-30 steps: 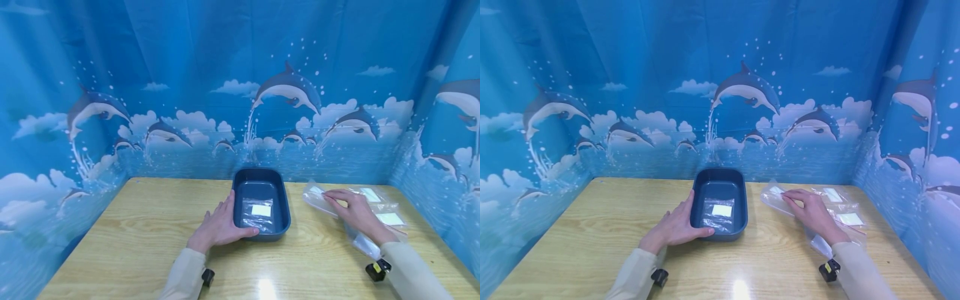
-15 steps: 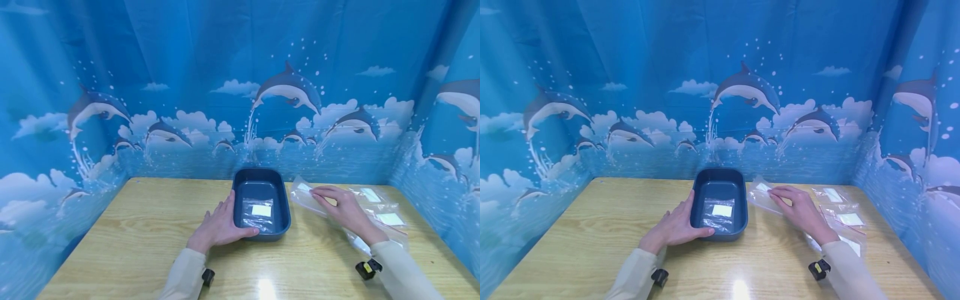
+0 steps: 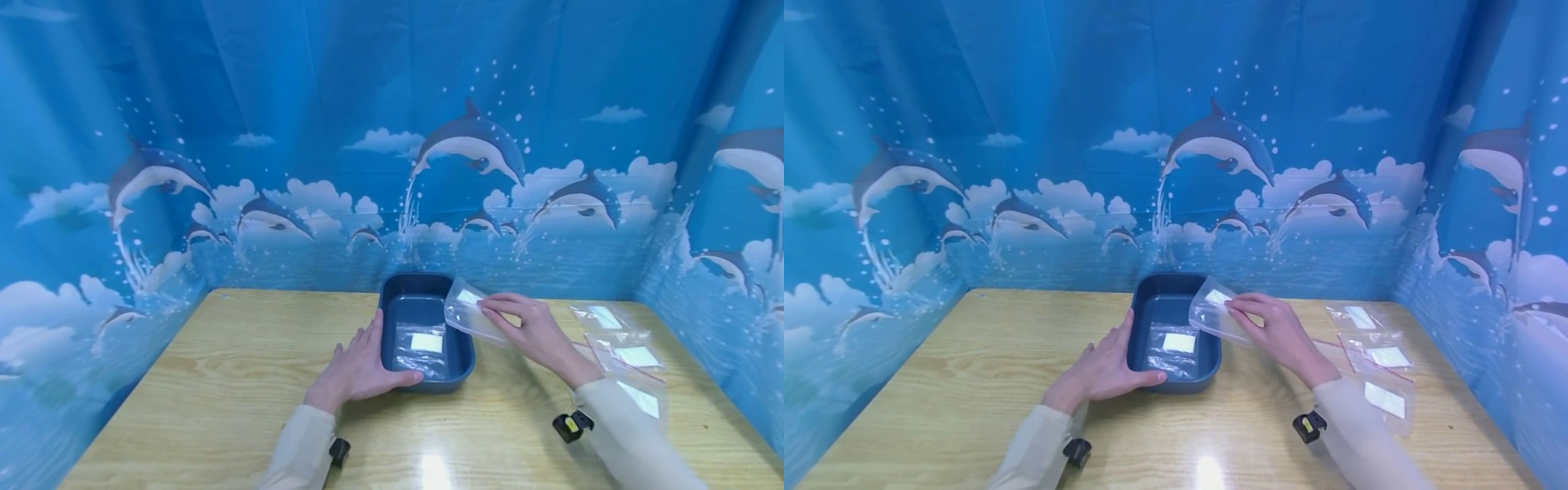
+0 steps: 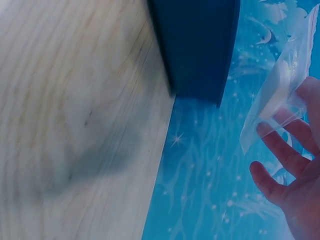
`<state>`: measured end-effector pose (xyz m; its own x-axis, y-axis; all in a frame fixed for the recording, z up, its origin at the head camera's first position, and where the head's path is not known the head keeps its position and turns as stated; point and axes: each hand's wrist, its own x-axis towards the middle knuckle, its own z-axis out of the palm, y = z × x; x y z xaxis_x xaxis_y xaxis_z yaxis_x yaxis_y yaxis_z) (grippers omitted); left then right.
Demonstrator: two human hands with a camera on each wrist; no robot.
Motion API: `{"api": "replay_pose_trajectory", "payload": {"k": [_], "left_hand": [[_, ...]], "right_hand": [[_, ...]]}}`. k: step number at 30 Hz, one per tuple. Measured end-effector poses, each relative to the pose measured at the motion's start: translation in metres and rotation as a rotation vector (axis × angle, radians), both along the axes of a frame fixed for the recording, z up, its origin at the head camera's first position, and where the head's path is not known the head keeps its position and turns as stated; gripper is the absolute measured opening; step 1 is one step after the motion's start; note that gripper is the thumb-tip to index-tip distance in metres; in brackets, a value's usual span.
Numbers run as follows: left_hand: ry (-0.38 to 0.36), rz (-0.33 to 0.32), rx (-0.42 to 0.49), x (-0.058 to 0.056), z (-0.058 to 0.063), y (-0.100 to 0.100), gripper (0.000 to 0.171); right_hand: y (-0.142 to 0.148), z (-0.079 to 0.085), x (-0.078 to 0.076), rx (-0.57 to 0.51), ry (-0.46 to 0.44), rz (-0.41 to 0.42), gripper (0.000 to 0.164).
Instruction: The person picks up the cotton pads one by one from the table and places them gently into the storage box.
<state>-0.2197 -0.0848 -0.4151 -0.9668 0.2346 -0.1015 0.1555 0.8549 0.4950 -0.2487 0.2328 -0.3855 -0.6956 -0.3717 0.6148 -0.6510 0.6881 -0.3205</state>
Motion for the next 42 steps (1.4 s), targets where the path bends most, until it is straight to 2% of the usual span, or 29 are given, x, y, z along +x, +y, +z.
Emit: {"api": "replay_pose_trajectory", "payload": {"k": [11,15,22,32,42], "left_hand": [[-0.015,0.01,-0.005,-0.002,-0.001,0.001,0.136],[-0.016,0.009,-0.008,-0.002,-0.001,0.001,0.136],[-0.01,0.008,-0.013,-0.002,-0.001,0.001,0.135],[-0.026,0.011,-0.014,-0.002,0.0,0.002,0.135],[-0.018,0.009,-0.017,-0.002,0.0,0.002,0.135]], "right_hand": [[-0.03,0.01,-0.002,0.021,-0.078,0.037,0.02],[-0.037,0.009,-0.003,0.046,-0.092,0.042,0.02],[-0.046,0.001,-0.008,0.117,-0.029,0.118,0.022],[-0.054,-0.012,-0.012,0.188,0.101,0.154,0.025],[-0.059,-0.02,-0.015,0.211,0.085,0.173,0.022]]}}
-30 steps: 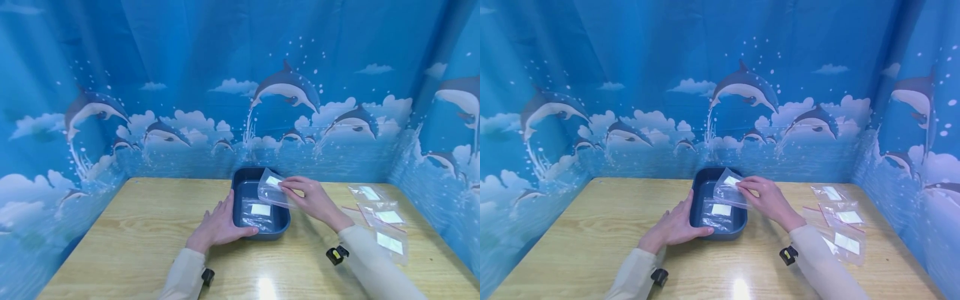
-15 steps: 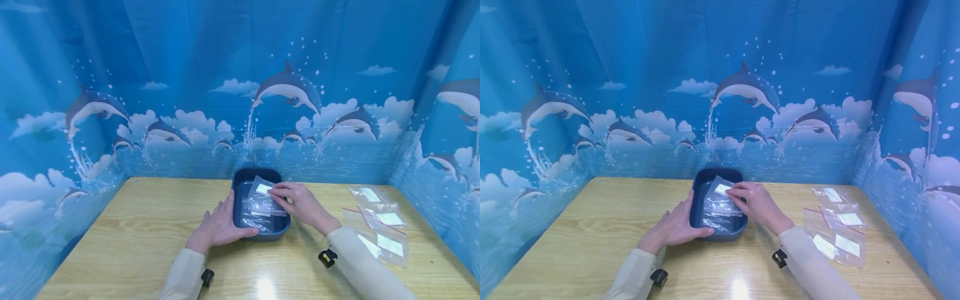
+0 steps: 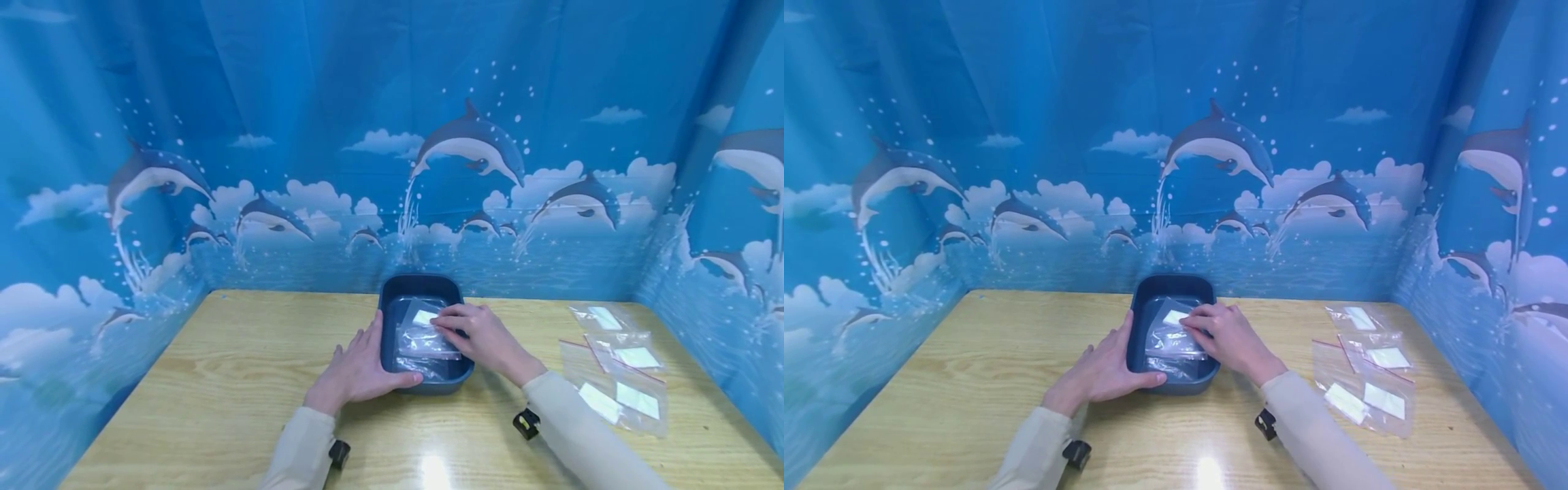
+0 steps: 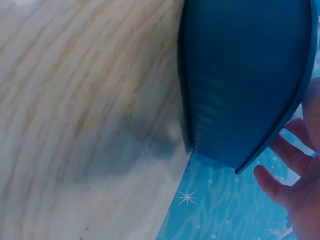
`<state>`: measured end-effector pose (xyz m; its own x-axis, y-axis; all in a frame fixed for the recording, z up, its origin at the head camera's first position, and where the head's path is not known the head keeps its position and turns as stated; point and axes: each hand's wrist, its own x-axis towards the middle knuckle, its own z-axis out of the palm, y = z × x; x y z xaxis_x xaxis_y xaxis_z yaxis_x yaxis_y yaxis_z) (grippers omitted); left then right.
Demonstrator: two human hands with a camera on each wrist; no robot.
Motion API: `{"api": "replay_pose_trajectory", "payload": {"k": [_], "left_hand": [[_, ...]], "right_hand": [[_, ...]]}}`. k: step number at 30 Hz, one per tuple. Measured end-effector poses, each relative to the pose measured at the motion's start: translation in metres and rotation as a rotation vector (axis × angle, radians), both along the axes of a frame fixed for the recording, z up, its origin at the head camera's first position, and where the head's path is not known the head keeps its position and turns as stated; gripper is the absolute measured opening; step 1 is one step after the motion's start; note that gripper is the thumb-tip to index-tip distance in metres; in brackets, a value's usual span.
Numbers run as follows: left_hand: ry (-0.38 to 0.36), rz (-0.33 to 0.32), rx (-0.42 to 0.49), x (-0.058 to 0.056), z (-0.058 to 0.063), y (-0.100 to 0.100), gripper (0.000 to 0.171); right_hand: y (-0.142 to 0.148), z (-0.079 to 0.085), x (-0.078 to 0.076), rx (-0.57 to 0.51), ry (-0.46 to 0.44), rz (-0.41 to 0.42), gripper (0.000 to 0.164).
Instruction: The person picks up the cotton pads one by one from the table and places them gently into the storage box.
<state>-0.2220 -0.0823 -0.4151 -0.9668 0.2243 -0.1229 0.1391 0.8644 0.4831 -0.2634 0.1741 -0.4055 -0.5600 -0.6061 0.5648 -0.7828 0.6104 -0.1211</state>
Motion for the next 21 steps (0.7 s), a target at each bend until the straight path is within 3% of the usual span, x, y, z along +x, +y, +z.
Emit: {"api": "replay_pose_trajectory", "payload": {"k": [8,16,21], "left_hand": [[0.0,0.0,0.001,-0.0001,-0.0009,0.0001,0.135],[0.004,0.0,0.011,0.0006,0.0004,-0.001,0.134],[0.003,0.0,0.013,0.0015,-0.0003,-0.0022,0.133]], "right_hand": [[-0.0002,-0.0049,-0.0015,0.035,0.003,-0.025,0.021],[-0.0008,0.0005,0.0007,0.063,-0.113,-0.083,0.029],[0.0026,-0.0015,0.001,0.043,-0.093,-0.063,0.031]]}}
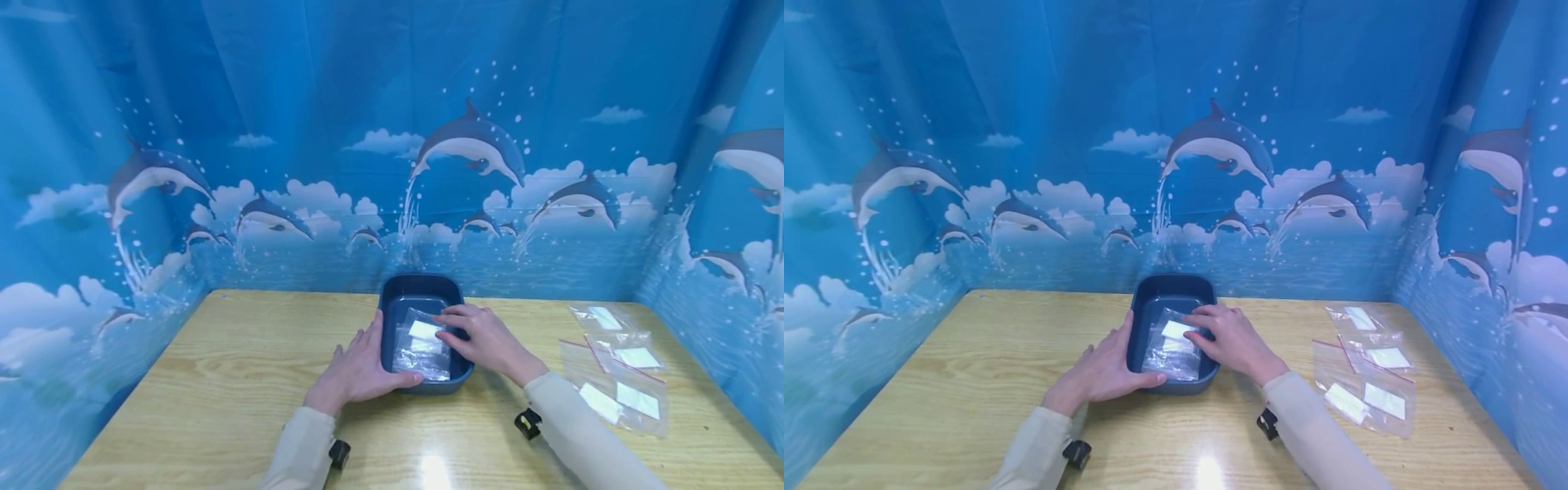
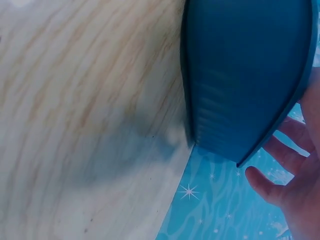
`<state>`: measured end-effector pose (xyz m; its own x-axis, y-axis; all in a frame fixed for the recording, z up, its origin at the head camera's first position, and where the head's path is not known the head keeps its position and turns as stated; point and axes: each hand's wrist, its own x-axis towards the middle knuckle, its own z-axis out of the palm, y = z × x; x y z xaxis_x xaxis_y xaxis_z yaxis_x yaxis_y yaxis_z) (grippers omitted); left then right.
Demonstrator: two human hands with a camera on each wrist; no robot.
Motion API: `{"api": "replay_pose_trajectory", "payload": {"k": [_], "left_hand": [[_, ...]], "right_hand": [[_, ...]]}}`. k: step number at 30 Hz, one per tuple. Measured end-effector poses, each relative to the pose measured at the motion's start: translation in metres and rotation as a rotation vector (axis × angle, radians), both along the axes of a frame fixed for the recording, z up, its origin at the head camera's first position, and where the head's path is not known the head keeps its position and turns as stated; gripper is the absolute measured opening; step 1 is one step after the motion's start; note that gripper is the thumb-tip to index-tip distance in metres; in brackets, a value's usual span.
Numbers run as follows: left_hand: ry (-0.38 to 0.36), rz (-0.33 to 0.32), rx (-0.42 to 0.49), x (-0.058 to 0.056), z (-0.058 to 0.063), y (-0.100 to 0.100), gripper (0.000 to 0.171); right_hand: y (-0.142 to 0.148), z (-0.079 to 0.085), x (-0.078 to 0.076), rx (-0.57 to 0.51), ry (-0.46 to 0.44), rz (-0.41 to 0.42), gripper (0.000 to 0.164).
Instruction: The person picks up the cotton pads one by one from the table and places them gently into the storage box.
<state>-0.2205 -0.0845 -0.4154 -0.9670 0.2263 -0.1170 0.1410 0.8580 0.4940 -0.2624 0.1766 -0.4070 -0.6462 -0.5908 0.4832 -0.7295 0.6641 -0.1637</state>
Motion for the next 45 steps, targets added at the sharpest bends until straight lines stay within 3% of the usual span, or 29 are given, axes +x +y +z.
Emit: {"api": "replay_pose_trajectory", "payload": {"k": [13,34,45], "left_hand": [[0.0,0.003,0.006,-0.001,-0.002,0.001,0.134],[0.0,0.005,0.026,-0.002,-0.001,0.0,0.137],[0.002,-0.002,0.018,-0.001,-0.001,0.0,0.136]], "right_hand": [[0.02,0.013,0.018,-0.036,-0.084,-0.116,0.042],[0.089,0.023,0.043,-0.14,0.065,-0.232,0.047],[0.123,0.022,0.066,-0.219,0.074,-0.3,0.055]]}}
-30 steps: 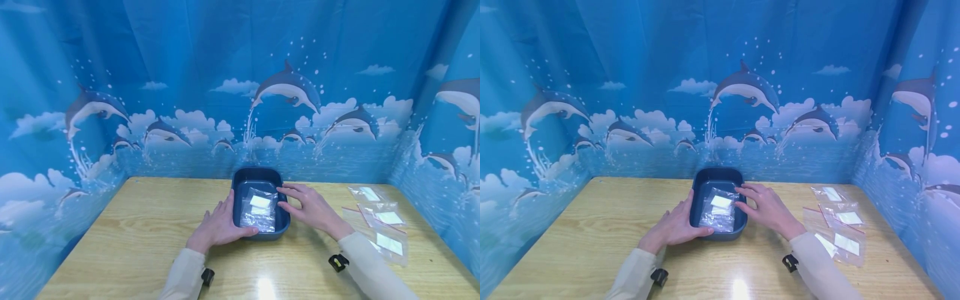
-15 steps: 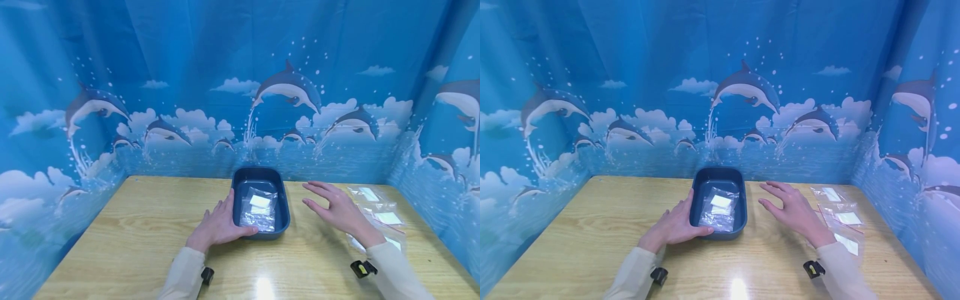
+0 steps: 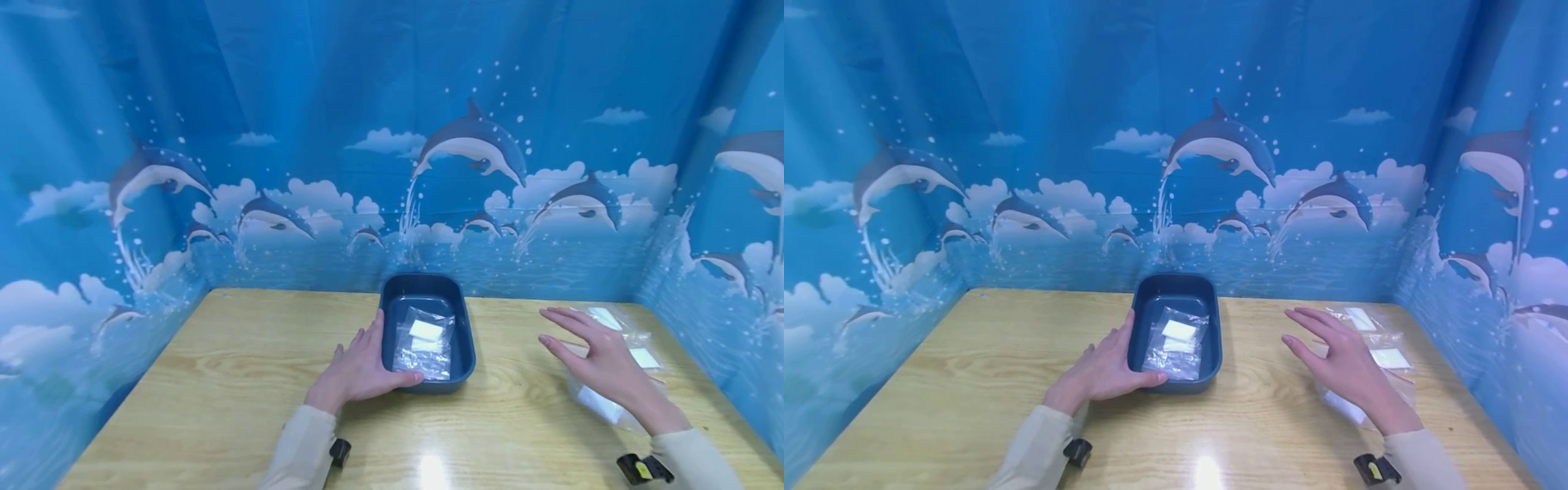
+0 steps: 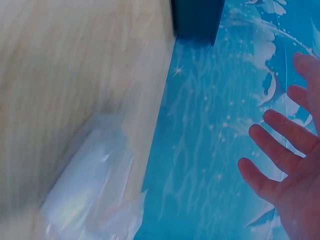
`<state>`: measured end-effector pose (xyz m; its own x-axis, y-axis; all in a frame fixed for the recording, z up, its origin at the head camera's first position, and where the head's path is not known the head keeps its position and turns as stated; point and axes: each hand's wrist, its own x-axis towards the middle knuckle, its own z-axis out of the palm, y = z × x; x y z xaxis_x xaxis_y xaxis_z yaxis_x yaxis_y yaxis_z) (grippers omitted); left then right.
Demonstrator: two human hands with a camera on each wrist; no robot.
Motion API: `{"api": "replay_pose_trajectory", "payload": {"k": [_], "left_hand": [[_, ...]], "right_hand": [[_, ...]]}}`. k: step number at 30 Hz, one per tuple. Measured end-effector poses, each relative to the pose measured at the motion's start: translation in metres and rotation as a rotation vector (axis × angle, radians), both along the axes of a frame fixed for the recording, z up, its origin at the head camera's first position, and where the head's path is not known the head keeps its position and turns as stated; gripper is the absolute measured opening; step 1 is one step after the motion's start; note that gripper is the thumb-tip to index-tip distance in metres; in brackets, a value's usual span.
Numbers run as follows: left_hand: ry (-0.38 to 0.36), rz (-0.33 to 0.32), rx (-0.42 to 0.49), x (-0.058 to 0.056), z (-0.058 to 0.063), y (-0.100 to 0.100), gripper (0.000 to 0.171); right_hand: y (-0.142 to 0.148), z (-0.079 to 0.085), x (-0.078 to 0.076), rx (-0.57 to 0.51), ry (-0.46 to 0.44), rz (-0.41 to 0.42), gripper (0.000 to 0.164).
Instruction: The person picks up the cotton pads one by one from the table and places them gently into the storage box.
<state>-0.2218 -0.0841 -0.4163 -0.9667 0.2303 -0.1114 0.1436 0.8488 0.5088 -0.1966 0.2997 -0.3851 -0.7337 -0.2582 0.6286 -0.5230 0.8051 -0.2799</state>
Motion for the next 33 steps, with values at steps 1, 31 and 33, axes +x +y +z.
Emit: {"api": "replay_pose_trajectory", "payload": {"k": [1,31,33], "left_hand": [[0.001,0.0,0.001,0.001,0.0,0.0,0.136],[-0.001,0.01,0.0,0.001,0.001,0.001,0.136],[0.0,0.011,0.004,0.001,0.0,0.001,0.136]], "right_hand": [[0.003,-0.001,0.002,-0.012,-0.009,-0.003,0.055],[0.092,-0.045,0.02,-0.345,-0.388,-0.084,0.039],[0.097,-0.048,0.02,-0.302,-0.384,-0.09,0.04]]}}
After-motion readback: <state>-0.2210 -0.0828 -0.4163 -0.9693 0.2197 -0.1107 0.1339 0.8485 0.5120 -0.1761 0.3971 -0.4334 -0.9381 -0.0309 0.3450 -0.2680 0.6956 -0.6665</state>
